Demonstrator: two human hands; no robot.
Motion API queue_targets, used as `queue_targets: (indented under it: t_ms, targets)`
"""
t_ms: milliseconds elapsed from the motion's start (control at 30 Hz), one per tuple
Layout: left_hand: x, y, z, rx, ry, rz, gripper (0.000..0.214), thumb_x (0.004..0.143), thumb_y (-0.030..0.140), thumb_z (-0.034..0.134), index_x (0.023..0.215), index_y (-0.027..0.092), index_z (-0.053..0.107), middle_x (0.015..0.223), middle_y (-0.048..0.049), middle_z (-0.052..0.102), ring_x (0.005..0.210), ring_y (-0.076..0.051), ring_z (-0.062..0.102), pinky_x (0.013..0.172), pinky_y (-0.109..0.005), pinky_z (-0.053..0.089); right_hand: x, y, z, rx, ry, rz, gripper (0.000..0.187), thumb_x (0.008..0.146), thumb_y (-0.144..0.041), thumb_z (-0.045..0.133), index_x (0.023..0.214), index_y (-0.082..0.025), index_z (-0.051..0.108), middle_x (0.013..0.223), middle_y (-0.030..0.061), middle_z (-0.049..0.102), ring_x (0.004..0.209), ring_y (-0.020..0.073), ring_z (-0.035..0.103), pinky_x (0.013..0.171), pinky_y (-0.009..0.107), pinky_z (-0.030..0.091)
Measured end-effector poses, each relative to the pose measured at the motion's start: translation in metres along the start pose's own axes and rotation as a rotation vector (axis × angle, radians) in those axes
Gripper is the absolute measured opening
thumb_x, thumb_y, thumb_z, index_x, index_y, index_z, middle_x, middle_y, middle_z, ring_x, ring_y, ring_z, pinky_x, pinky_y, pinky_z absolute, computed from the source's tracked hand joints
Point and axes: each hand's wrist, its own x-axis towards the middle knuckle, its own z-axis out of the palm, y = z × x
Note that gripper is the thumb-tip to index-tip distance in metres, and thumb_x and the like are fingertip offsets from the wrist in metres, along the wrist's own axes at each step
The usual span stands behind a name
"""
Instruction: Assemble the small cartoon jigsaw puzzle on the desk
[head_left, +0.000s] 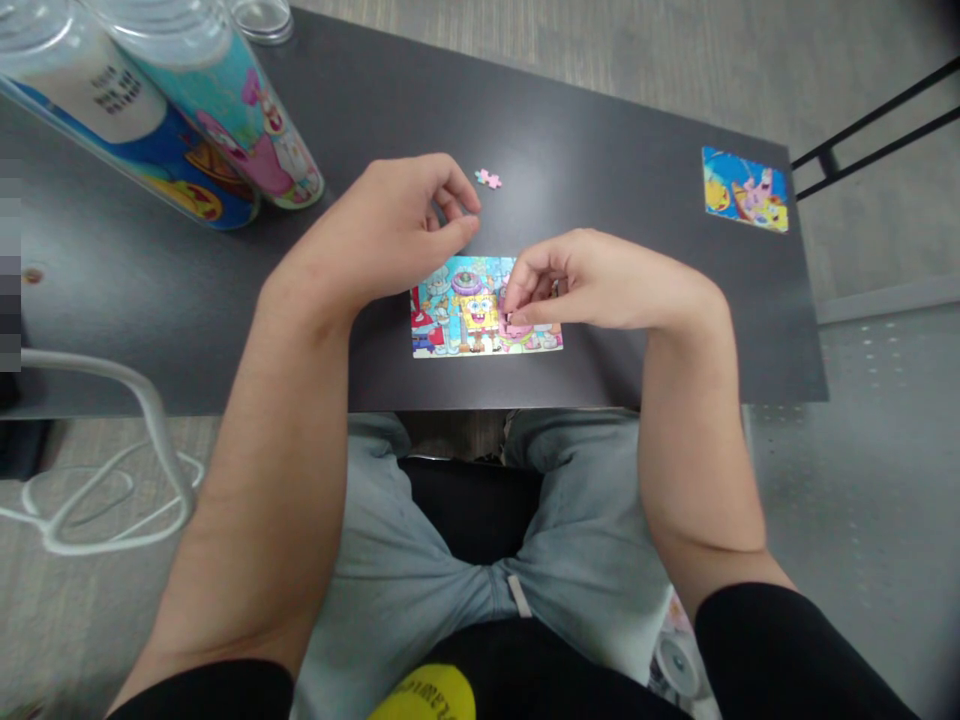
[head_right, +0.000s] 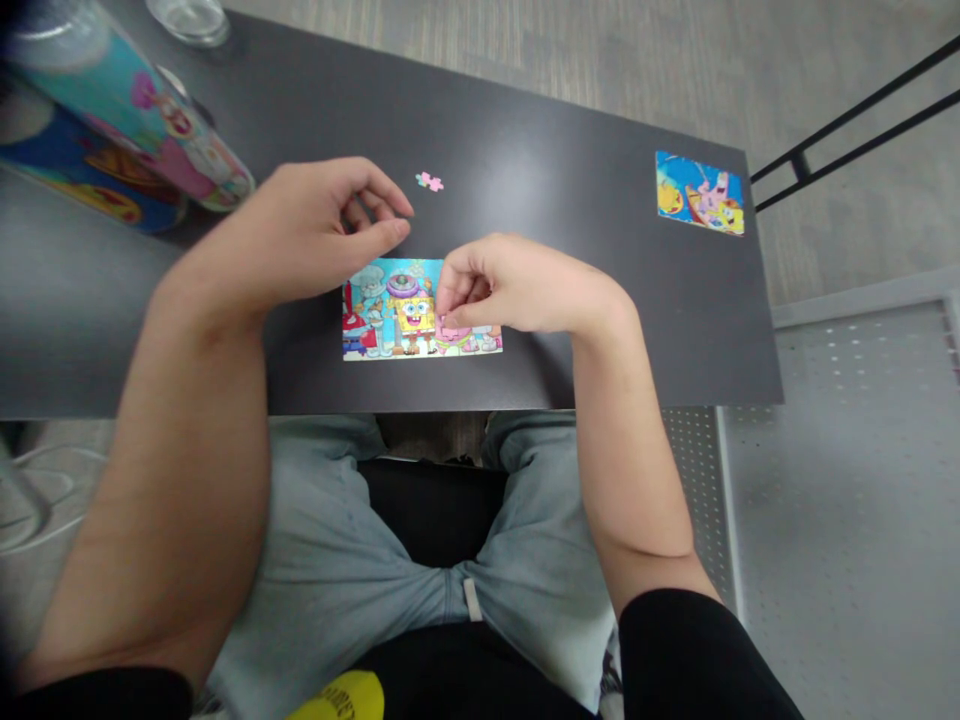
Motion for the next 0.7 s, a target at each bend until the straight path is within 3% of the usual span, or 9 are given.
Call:
queue_targets:
  t_ms: [200,367,500,600,700]
  targets:
    - [-0.001,0.001,-0.001,0.044,0.007,0.032,0.008,0.106,0.031,0.086,0.109,0.029,0.079,0.097,0.0002,0.076,0.089,-0.022,0.064,0.091,-0.042,0.053,0.003,0.005,-0.001,-0.056,0.002,-0.016,0.031,0.089,-0.029,0.12,0.092,-0.029,0.09,0.087,0.0012,0.087,0.083,0.0232,0.081,0.072,0.038,0.065]
    - [-0.002,0.006,-0.002,0.077,-0.003,0.012,0.006,0.107,0.029,0.083,0.112,0.027,0.08,0.1,0.0003,0.079,0.09,-0.021,0.065,0.093,-0.041,0.055,0.006,0.007,-0.002,-0.124,0.03,-0.005,0.037,0.088,-0.028,0.121,0.091,-0.028,0.085,0.08,-0.0015,0.077,0.078,0.0201,0.071,0.069,0.038,0.053]
    - [-0.001,0.001,-0.002,0.058,-0.003,0.003,0.014,0.103,0.038,0.085,0.113,0.027,0.082,0.099,-0.0015,0.079,0.092,-0.024,0.069,0.094,-0.044,0.057,0.008,0.01,-0.004,-0.137,0.044,-0.044,0.039,0.09,-0.039,0.121,0.097,-0.028,0.085,0.082,-0.0013,0.074,0.079,0.0205,0.066,0.07,0.038,0.05]
    - [-0.002,-0.006,-0.003,0.034,0.006,-0.022,0.017,0.1,0.043,0.084,0.111,0.031,0.082,0.101,-0.0043,0.08,0.097,-0.031,0.076,0.095,-0.049,0.059,0.011,0.012,-0.01,-0.095,0.155,-0.12,0.038,0.09,-0.052,0.118,0.094,-0.036,0.084,0.084,0.0015,0.074,0.083,0.0279,0.063,0.068,0.044,0.051]
    - [-0.004,-0.007,-0.003,0.042,-0.015,-0.014,0.027,0.097,0.05,0.089,0.118,0.034,0.085,0.115,-0.0069,0.084,0.112,-0.037,0.08,0.102,-0.052,0.063,0.016,0.015,-0.019,-0.114,0.312,-0.175,0.032,0.092,-0.053,0.111,0.092,-0.041,0.082,0.087,0.0037,0.075,0.087,0.0334,0.062,0.07,0.048,0.054]
